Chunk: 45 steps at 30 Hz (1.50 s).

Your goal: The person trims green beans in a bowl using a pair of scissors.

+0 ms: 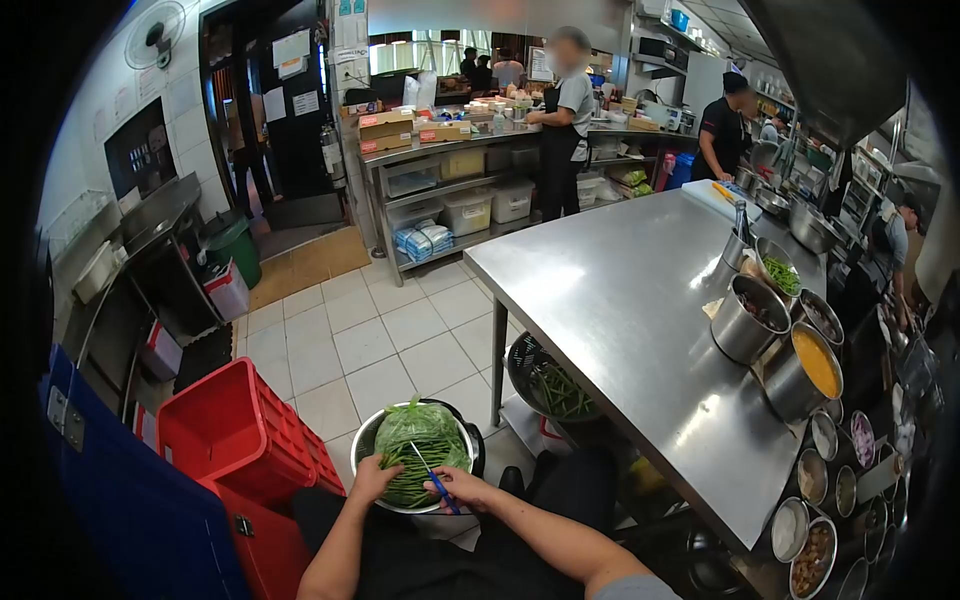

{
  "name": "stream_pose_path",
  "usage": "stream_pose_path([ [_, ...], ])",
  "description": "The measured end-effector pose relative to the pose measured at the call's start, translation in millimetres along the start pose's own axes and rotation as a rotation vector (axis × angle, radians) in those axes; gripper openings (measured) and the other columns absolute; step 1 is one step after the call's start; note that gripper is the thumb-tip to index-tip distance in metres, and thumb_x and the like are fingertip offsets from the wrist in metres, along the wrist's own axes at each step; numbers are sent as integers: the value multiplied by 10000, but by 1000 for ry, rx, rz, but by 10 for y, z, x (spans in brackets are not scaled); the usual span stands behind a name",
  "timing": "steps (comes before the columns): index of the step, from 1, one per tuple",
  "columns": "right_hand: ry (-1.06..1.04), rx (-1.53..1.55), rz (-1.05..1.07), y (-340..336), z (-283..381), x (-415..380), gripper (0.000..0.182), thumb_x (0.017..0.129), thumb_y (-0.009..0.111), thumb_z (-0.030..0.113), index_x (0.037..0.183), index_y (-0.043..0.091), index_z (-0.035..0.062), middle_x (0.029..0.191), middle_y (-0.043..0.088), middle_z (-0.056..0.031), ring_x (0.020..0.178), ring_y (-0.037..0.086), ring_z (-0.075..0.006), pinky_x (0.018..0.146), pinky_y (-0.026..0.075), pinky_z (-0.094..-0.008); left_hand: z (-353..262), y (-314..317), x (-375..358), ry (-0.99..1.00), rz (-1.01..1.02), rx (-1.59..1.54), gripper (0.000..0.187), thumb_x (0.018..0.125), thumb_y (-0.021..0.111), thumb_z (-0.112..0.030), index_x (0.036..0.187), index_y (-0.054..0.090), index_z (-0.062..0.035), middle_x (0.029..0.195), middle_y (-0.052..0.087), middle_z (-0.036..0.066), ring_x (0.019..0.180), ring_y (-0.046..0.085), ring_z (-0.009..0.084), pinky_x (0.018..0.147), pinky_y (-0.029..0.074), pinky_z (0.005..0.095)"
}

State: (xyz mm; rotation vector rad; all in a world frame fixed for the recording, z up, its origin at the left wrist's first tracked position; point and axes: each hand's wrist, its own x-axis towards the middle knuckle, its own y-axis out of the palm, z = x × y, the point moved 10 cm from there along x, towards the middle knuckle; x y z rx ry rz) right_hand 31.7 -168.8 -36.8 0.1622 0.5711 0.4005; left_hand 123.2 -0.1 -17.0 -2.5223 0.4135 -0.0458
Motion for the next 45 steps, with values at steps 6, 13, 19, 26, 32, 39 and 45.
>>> stream_pose_path([
  [6, 29, -34, -5, -7, -42, 1, 564, 890, 712, 371, 1323, 483, 91, 1011, 602, -31, 726, 610, -113, 596, 567, -277, 15, 30, -82, -270, -59, -689, 125, 830, 744, -91, 917, 657, -75, 729, 625, 4, 511, 505, 80, 434, 382, 243],
  [13, 53, 40, 5, 27, -101, 14, 548, 891, 710, 380, 1303, 487, 95, 1030, 593, -38, 748, 607, -123, 603, 560, -283, 68, 87, -161, -316, -274, -961, 175, 822, 744, -76, 926, 603, -67, 685, 576, -8, 425, 416, 71, 369, 302, 215],
  [19, 30, 107, 38, 99, -15, -32, 517, 906, 695, 374, 1292, 484, 104, 1039, 587, -39, 762, 604, -131, 630, 554, -298, 91, 94, -192, -248, -369, -870, 182, 821, 753, -96, 919, 605, -54, 704, 601, 27, 425, 428, 77, 362, 317, 227],
  [26, 11, 146, 34, 90, -14, -25, 509, 917, 683, 364, 1307, 466, 121, 1052, 594, -37, 769, 621, -139, 639, 557, -307, 31, 113, -207, -262, -330, -951, 172, 886, 701, -144, 981, 594, -48, 766, 636, 61, 432, 420, 63, 369, 333, 213],
  [32, -20, 183, 52, 130, 62, -58, 507, 928, 672, 348, 1326, 447, 129, 1045, 605, -27, 760, 632, -141, 641, 560, -309, -36, 108, -224, -244, -309, -956, 178, 899, 683, -135, 1011, 580, -41, 797, 661, 86, 431, 423, 64, 369, 330, 207],
  [39, -35, 196, 80, 148, 86, -61, 511, 932, 665, 352, 1334, 440, 132, 1048, 608, -24, 766, 635, -137, 638, 560, -306, -36, 147, -206, -228, -312, -926, 177, 883, 692, -105, 998, 575, -40, 815, 687, 102, 428, 439, 65, 366, 331, 203],
  [45, -36, 192, 78, 142, 54, -35, 513, 931, 666, 351, 1334, 438, 131, 1046, 608, -25, 767, 636, -140, 639, 558, -307, -75, 120, -223, -227, -318, -921, 170, 881, 698, -110, 988, 587, -38, 803, 687, 87, 427, 438, 62, 367, 332, 200],
])
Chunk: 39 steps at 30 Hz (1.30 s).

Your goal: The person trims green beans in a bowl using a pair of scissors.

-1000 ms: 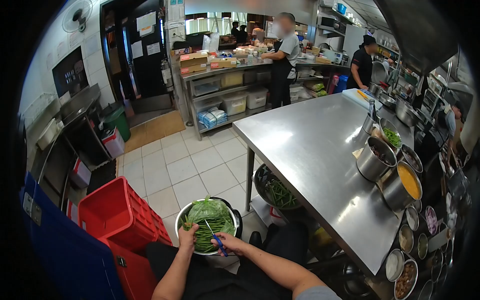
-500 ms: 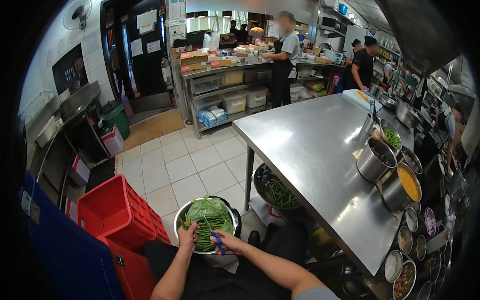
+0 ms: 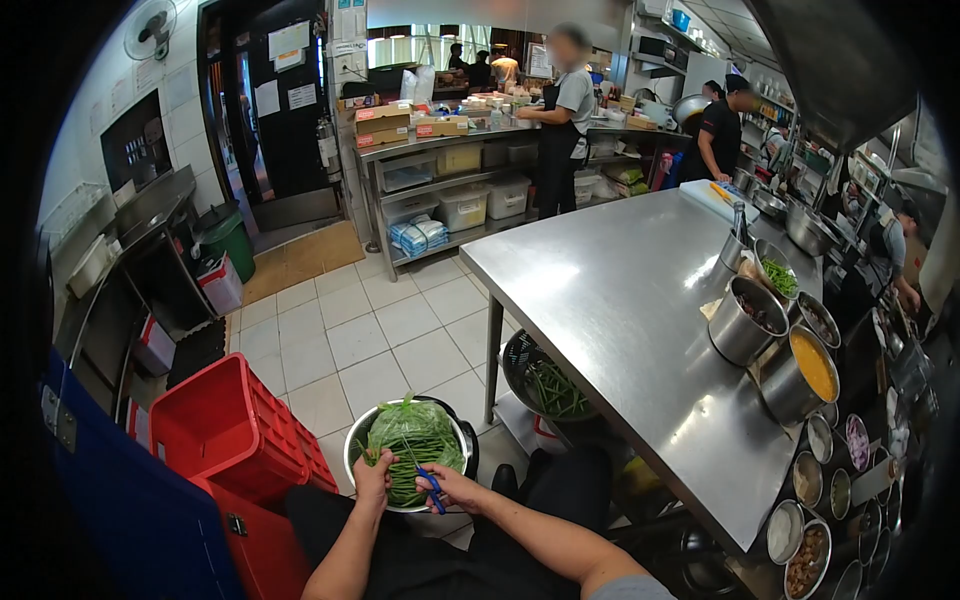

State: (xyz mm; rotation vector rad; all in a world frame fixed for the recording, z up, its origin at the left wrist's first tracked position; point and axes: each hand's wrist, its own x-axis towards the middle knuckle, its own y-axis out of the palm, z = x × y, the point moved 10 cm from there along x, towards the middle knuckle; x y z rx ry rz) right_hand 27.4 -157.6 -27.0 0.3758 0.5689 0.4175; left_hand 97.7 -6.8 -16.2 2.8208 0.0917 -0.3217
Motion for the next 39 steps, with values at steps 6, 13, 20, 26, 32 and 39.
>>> stream_pose_path([
  [6, -21, -26, -22, -43, -12, 42, 515, 942, 650, 334, 1361, 427, 133, 1045, 607, -41, 759, 633, -156, 630, 555, -322, -13, -12, -24, -15, -15, -10, 165, 872, 701, -106, 985, 595, -49, 795, 676, 71, 427, 434, 57, 362, 304, 204],
  [13, -61, 32, -49, -74, 63, 24, 514, 953, 634, 260, 1384, 401, 108, 1072, 594, -67, 735, 629, -169, 610, 573, -332, -95, 26, -61, -19, -32, -26, 210, 861, 718, -101, 1043, 622, -62, 724, 610, -23, 431, 392, 35, 381, 268, 208],
  [20, -80, 23, -33, 50, 195, -82, 508, 963, 620, 289, 1384, 416, 91, 1077, 597, -61, 735, 628, -154, 635, 569, -309, -158, 65, -98, 44, 1, 43, 195, 898, 683, -121, 1048, 583, -46, 860, 682, 48, 487, 428, 24, 397, 320, 173],
  [26, -89, 32, -7, 56, 224, -91, 512, 956, 634, 262, 1386, 423, 81, 1077, 597, -63, 732, 628, -146, 632, 565, -287, -166, -2, -99, -26, 13, -94, 145, 892, 664, -97, 998, 578, -49, 827, 654, 58, 497, 436, 36, 395, 317, 171],
  [32, -59, -24, 23, 88, 169, -55, 541, 940, 659, 219, 1403, 414, 82, 1102, 597, -66, 735, 623, -135, 620, 565, -278, -138, -61, -81, -68, 31, -196, 119, 882, 655, -90, 967, 578, -61, 787, 630, 48, 492, 429, 41, 384, 294, 184],
  [39, -56, -189, 54, 68, 21, 24, 605, 926, 686, 245, 1434, 405, 73, 1039, 606, -29, 708, 618, -107, 596, 552, -270, 92, -226, -13, -187, 9, -309, 126, 884, 632, -98, 987, 565, -72, 778, 579, 41, 539, 447, 80, 414, 321, 220],
])
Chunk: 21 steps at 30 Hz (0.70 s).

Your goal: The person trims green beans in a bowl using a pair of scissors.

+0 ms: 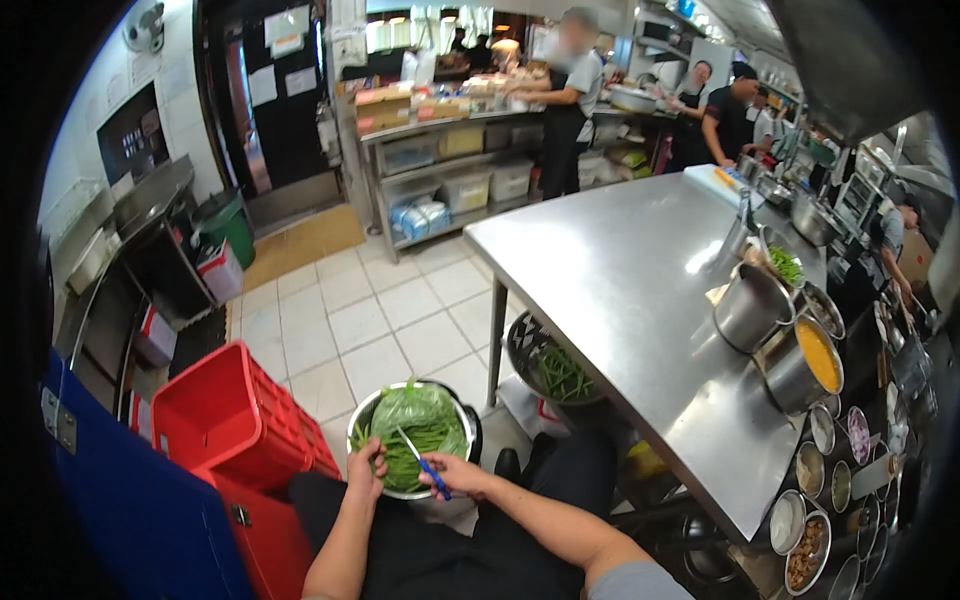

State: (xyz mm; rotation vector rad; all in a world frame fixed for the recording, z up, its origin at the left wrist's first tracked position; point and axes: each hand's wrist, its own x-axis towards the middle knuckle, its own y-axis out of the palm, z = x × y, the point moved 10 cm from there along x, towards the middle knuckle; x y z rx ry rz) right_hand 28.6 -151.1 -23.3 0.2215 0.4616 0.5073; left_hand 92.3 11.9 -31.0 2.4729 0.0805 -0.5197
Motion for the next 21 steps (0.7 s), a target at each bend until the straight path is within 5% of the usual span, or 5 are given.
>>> stream_pose_path([
  [10, 8, -224, -141, -151, -23, 18, 663, 888, 725, 211, 1438, 399, 37, 1059, 617, -64, 676, 599, -99, 570, 529, -257, 327, -330, 212, -125, -47, -186, 134, 956, 601, -205, 934, 567, -77, 775, 525, 31, 570, 465, 115, 431, 359, 238],
  [13, -26, -539, -234, -239, 9, 12, 673, 871, 728, 210, 1430, 403, 21, 1079, 631, -109, 757, 646, -160, 672, 551, -304, 382, -344, 206, -157, -45, -258, 206, 975, 578, -271, 857, 530, -110, 748, 516, 27, 564, 464, 123, 435, 360, 246],
  [15, -417, -857, -392, -245, 235, -13, 654, 857, 700, 177, 1424, 410, 24, 1144, 619, -177, 955, 660, -264, 828, 539, -364, 401, -322, 209, -178, -1, -237, 270, 983, 561, -325, 806, 485, -137, 702, 502, 23, 557, 464, 138, 439, 362, 258],
  [18, -475, -980, -489, -267, 283, -71, 624, 845, 644, 122, 1421, 417, 48, 1216, 576, -215, 1132, 581, -354, 938, 491, -422, 402, -311, 194, -177, -11, -207, 289, 986, 553, -347, 795, 473, -146, 654, 483, 20, 549, 463, 158, 452, 378, 282],
  [21, -402, -1030, -460, -193, 371, -114, 616, 826, 585, 58, 1420, 419, 71, 1252, 548, -206, 1139, 560, -374, 936, 493, -439, 448, -308, 177, -209, -67, -220, 301, 989, 544, -361, 795, 469, -143, 640, 477, 21, 545, 460, 173, 484, 407, 314],
])
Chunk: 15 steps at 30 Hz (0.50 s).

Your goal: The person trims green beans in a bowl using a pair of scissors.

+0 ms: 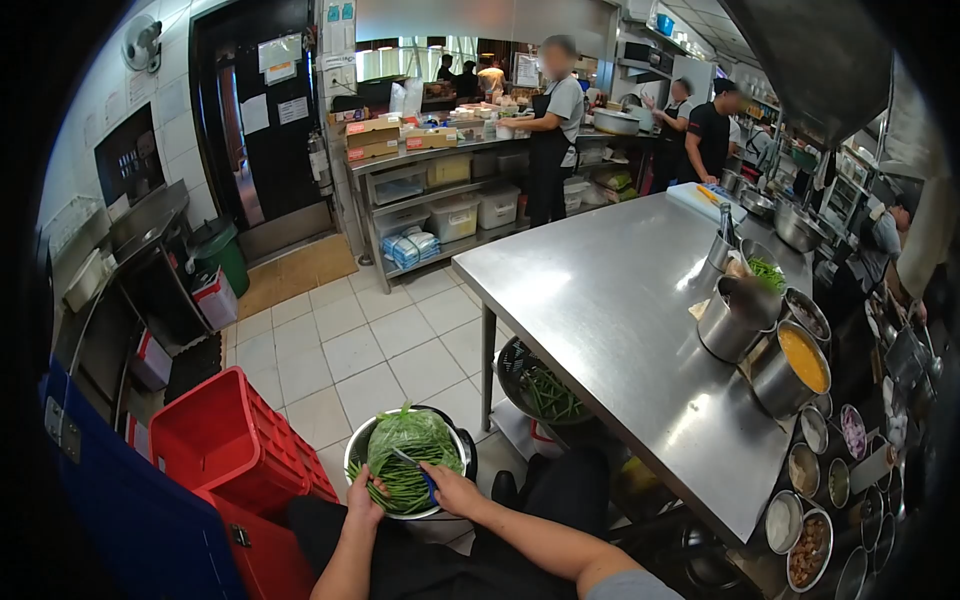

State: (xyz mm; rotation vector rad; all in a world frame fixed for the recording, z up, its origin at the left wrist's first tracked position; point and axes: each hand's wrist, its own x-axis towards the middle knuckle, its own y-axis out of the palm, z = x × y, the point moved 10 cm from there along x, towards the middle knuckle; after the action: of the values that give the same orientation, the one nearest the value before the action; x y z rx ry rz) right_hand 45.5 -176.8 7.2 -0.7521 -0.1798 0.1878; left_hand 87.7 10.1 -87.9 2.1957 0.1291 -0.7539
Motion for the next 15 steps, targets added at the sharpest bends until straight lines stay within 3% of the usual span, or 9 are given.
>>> stream_pose_path([
  [4, -17, -72, 23, 31, 26, 42, 600, 831, 532, 17, 1416, 420, 83, 1263, 544, -194, 1121, 568, -382, 945, 486, -448, 21, 70, -99, -1, -51, -19, 305, 990, 543, -369, 802, 466, -141, 634, 468, 19, 543, 459, 181, 516, 427, 343],
  [6, -72, -156, -27, 32, 46, 55, 593, 829, 511, -14, 1407, 435, 92, 1266, 546, -190, 1109, 573, -383, 946, 485, -449, 17, 80, -98, 7, -35, 5, 313, 978, 558, -392, 800, 477, -148, 637, 462, 5, 530, 445, 155, 509, 417, 301],
  [15, -268, -492, -3, 253, 114, 163, 589, 791, 578, 41, 1368, 477, 101, 1266, 549, -145, 1037, 591, -345, 879, 500, -437, 122, -89, 95, -45, 46, 19, 276, 987, 541, -361, 843, 475, -135, 621, 417, 1, 457, 364, 133, 432, 341, 294],
])
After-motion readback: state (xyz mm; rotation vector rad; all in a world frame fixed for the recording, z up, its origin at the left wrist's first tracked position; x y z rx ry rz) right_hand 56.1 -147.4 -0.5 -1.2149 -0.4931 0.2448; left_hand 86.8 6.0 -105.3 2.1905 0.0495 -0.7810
